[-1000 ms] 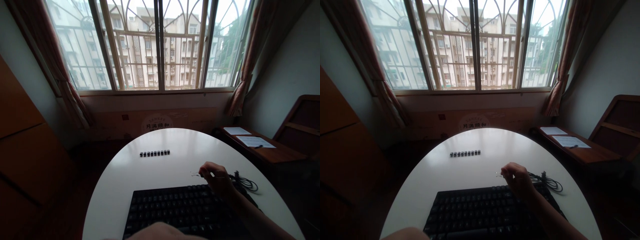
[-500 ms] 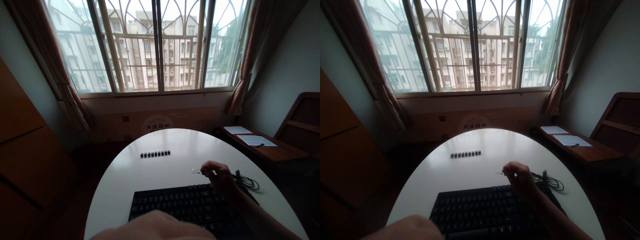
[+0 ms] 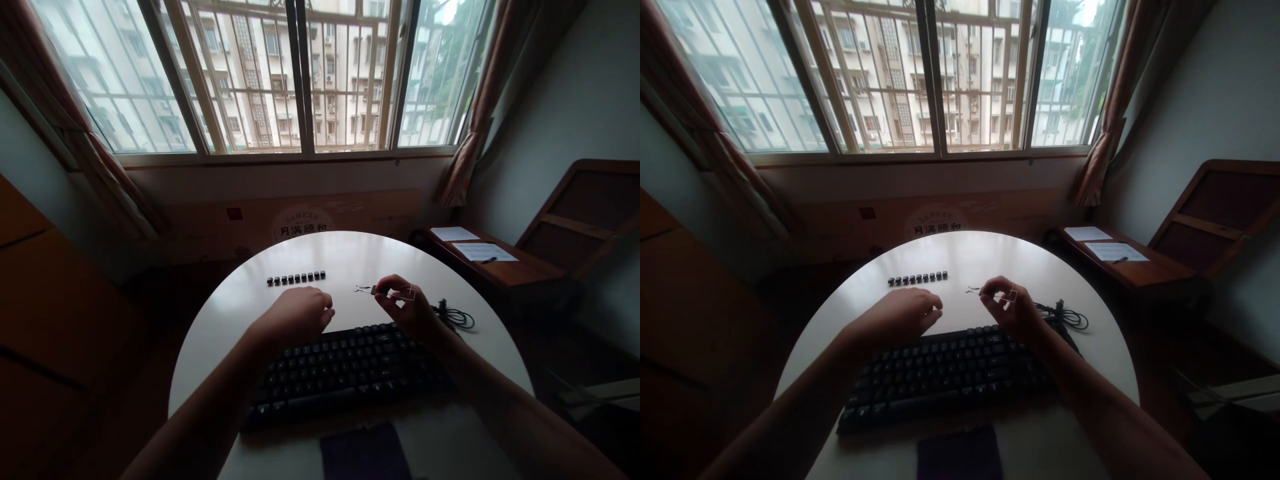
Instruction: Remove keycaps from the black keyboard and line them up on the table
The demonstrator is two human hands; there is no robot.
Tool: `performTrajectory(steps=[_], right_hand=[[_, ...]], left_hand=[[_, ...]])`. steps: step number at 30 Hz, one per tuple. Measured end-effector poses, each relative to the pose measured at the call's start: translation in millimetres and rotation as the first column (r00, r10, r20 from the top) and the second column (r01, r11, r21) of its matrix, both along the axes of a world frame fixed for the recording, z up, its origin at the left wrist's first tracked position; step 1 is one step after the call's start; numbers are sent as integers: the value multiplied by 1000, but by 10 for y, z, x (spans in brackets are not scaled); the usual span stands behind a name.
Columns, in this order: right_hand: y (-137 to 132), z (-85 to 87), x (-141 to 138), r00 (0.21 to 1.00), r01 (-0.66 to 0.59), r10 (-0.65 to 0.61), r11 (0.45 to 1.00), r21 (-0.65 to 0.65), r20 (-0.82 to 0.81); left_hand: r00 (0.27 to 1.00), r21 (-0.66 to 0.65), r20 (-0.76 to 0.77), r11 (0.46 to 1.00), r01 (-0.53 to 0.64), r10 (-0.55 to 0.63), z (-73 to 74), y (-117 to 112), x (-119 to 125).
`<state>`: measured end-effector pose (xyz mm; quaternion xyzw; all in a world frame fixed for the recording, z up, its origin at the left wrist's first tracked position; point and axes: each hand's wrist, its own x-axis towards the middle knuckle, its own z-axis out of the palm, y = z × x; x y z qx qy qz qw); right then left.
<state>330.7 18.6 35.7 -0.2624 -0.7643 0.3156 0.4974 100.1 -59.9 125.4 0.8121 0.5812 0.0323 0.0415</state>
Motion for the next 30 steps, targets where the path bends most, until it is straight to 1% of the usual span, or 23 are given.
performTrajectory(steps=[2,4,5,7,9,14,18,21,26,30], right_hand=[[27,-35,12,998,-63,62,996,-70,-5],[49,-69,16,991,-137,136,979,-152,-18],[55,-84,12,985,-173,171,967,-190,-26],[57,-106,-5,975,-223,219,942,-249,-44],[49,-123,-31,970,-241,239,930,-279,-42],[33,-179,-83,962,-222,259,927,-303,87],[49,-243,-87,957,-196,252,929,-314,147],[67,-268,-88,956,-173,234,938,-301,177],[49,-210,-101,933,-159,238,945,-286,269],[25,-132,-82,889,-145,251,947,-285,383]], left_hand=[[1000,-4,17,1000,-20,20,-259,132,-19],[999,-28,22,998,-48,48,-456,220,-62],[998,-27,31,998,-48,49,-525,248,-88],[998,-29,46,999,-34,35,-605,276,-130],[999,-43,40,999,-11,13,-625,274,-145],[999,-104,-14,994,27,-29,-616,184,-76],[997,-83,6,994,72,-71,-638,80,22],[993,-43,27,992,115,-114,-667,59,90],[988,-48,85,990,131,-127,-761,124,111],[988,-80,87,988,133,-126,-809,154,81]])
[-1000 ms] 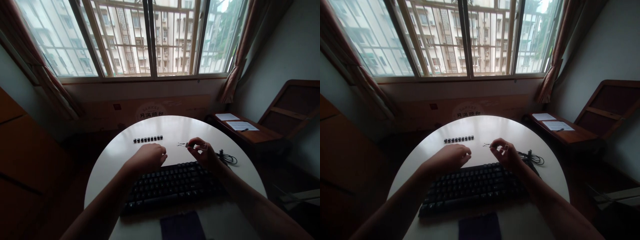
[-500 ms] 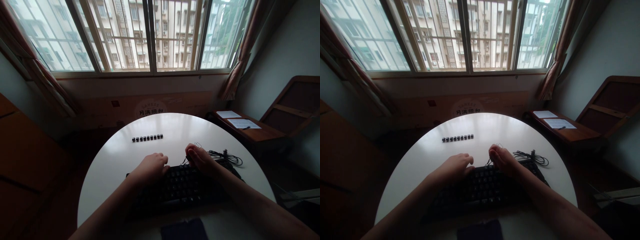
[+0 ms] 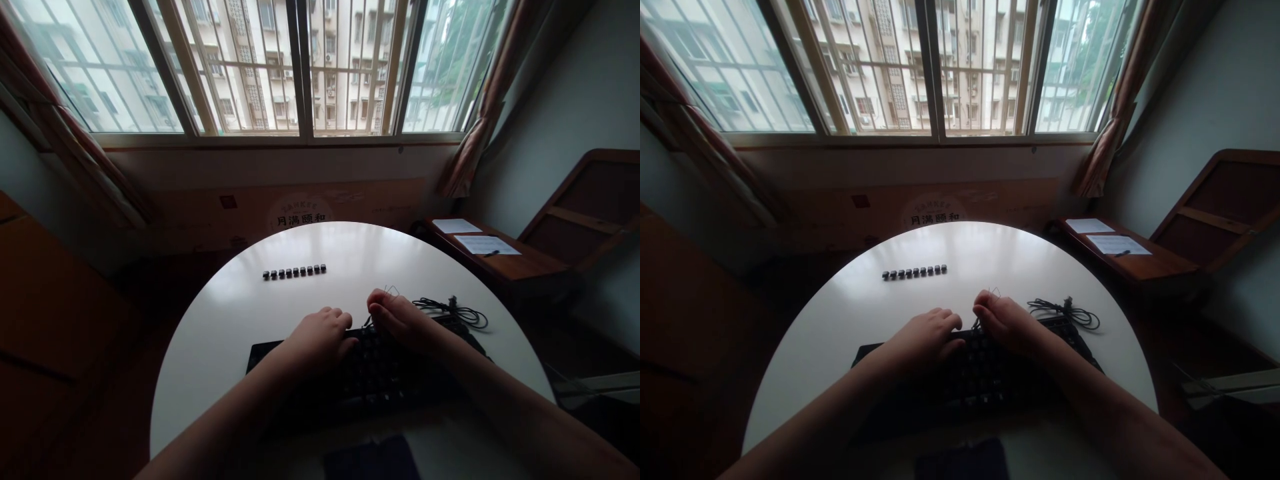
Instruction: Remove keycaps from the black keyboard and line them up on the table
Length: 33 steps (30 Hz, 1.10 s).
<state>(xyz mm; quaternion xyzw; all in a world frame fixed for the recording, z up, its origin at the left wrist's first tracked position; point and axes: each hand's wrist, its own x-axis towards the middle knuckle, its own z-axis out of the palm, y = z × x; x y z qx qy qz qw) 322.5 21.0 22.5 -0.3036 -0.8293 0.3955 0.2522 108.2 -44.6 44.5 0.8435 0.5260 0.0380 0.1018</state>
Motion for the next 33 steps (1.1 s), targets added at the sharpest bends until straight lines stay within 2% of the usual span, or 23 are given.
performTrajectory(steps=[3,9,12,20,26,33], right_hand=[[15,-6,21,1000,-22,22,1000,-19,14],[106,-156,19,993,-28,13,992,-126,-117],[116,-167,20,991,-30,10,987,-157,-130],[79,-115,24,996,-80,77,995,-56,-43],[118,-171,2,989,-14,-4,993,-121,-146],[78,-144,-55,984,39,-52,996,-79,-170]], left_hand=[[1000,-11,-5,1000,7,-7,-4,2,-10],[1000,-54,-19,999,-6,5,24,3,-7],[1000,-54,-25,999,-7,5,28,5,-9],[1000,-58,-15,998,-15,14,16,8,-16],[1000,-56,-18,998,-16,15,0,23,-24],[999,-54,-17,998,-31,30,-12,25,-24]])
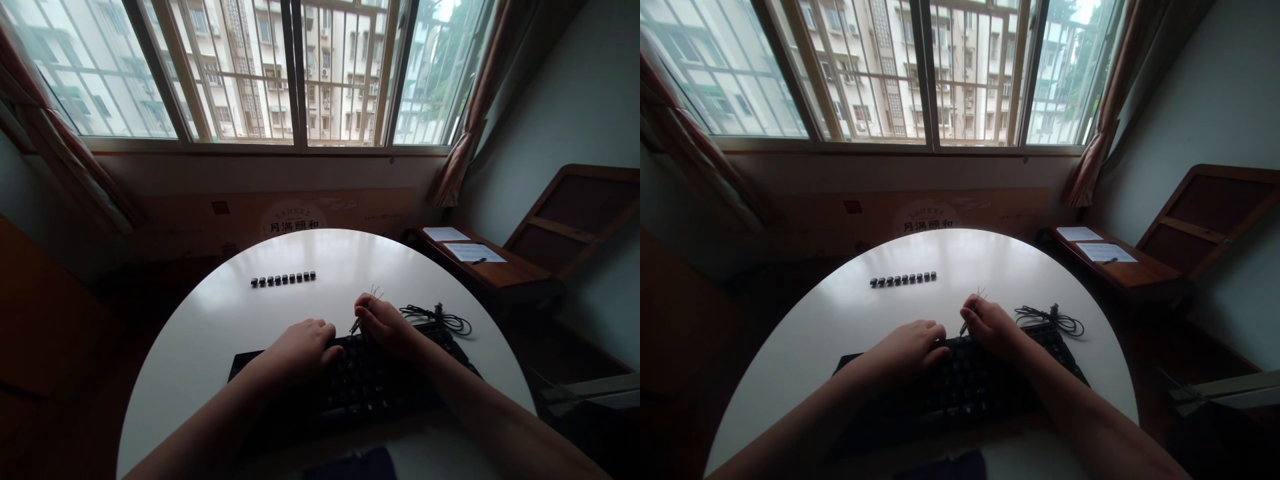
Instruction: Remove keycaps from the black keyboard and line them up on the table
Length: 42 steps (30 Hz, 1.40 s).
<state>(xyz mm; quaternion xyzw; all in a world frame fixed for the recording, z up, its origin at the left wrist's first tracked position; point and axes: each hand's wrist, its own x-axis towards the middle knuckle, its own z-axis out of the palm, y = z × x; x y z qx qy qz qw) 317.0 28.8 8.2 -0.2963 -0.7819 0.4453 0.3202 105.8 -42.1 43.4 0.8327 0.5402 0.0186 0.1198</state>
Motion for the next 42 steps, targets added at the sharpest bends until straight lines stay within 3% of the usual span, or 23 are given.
performTrajectory(steps=[10,16,23,30,38,42], right_hand=[[37,-43,0,995,56,-62,995,-77,-82],[51,-48,-5,991,117,-121,990,-77,-51],[1,-21,4,996,83,-83,997,-8,-33],[43,-20,62,992,107,-110,993,-52,-56],[136,191,73,1000,-6,6,995,-97,-6],[69,135,-62,999,-46,47,998,-53,12]], left_hand=[[1000,-22,-25,1000,1,-1,35,-6,11],[998,3,-42,999,46,-46,26,-7,-2],[999,7,-15,999,32,-32,12,-3,-13],[999,6,-23,999,34,-34,18,4,-3],[997,11,-36,998,61,-61,80,-17,-8],[998,11,-25,998,60,-59,101,-47,-26]])
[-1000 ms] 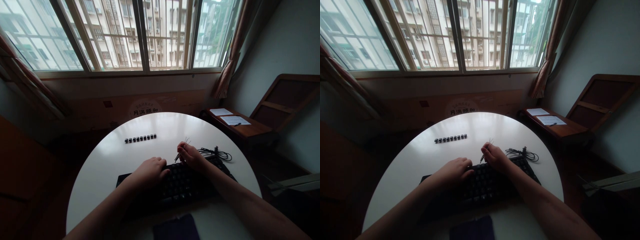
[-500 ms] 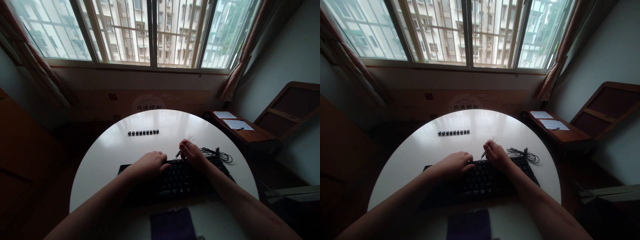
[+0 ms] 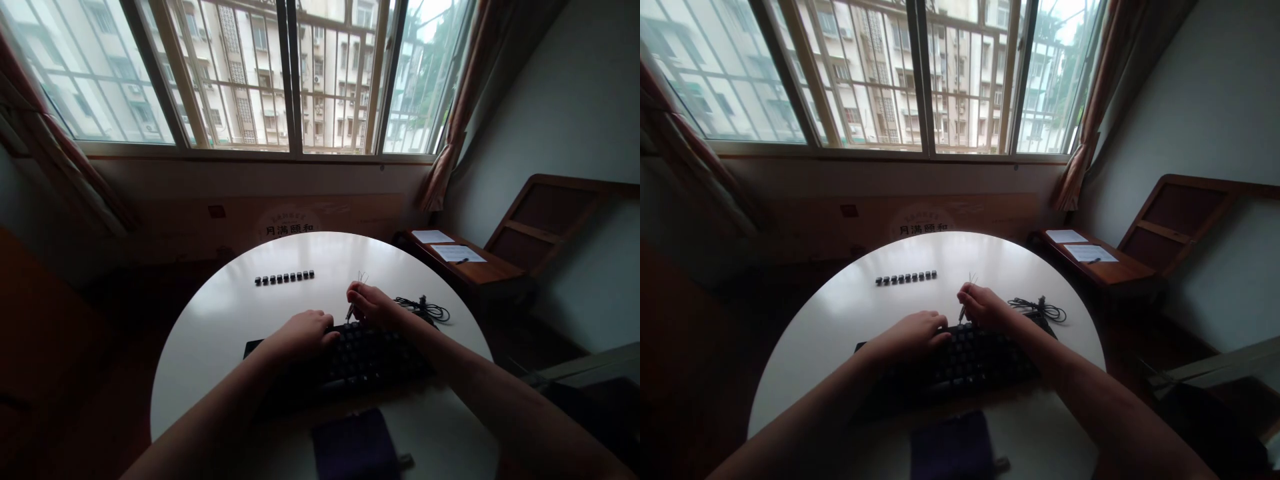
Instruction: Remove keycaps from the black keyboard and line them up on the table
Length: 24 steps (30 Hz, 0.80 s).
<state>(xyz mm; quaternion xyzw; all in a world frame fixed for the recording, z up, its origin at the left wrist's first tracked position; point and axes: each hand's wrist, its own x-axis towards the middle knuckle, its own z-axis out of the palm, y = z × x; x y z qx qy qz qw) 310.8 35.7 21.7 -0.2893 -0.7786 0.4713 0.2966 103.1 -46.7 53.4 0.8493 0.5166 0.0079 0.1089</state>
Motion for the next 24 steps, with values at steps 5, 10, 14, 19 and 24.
performTrajectory(steps=[5,10,14,19,24], right_hand=[[-49,-190,-44,994,36,-42,998,-58,-103],[-76,-233,-2,984,41,-59,993,-107,-166],[-87,-232,14,989,43,-52,997,-63,-139],[-82,-228,7,995,42,-45,998,-45,-91],[-75,-209,-4,997,58,-60,997,-44,-58]], left_hand=[[1000,-11,10,1000,-12,12,-11,-2,-10],[999,-18,15,999,-36,36,-45,26,-2],[999,-24,18,999,-39,40,-63,50,5],[998,-47,35,998,-46,47,-89,72,-4],[998,-55,43,998,-45,47,-115,97,-17]])
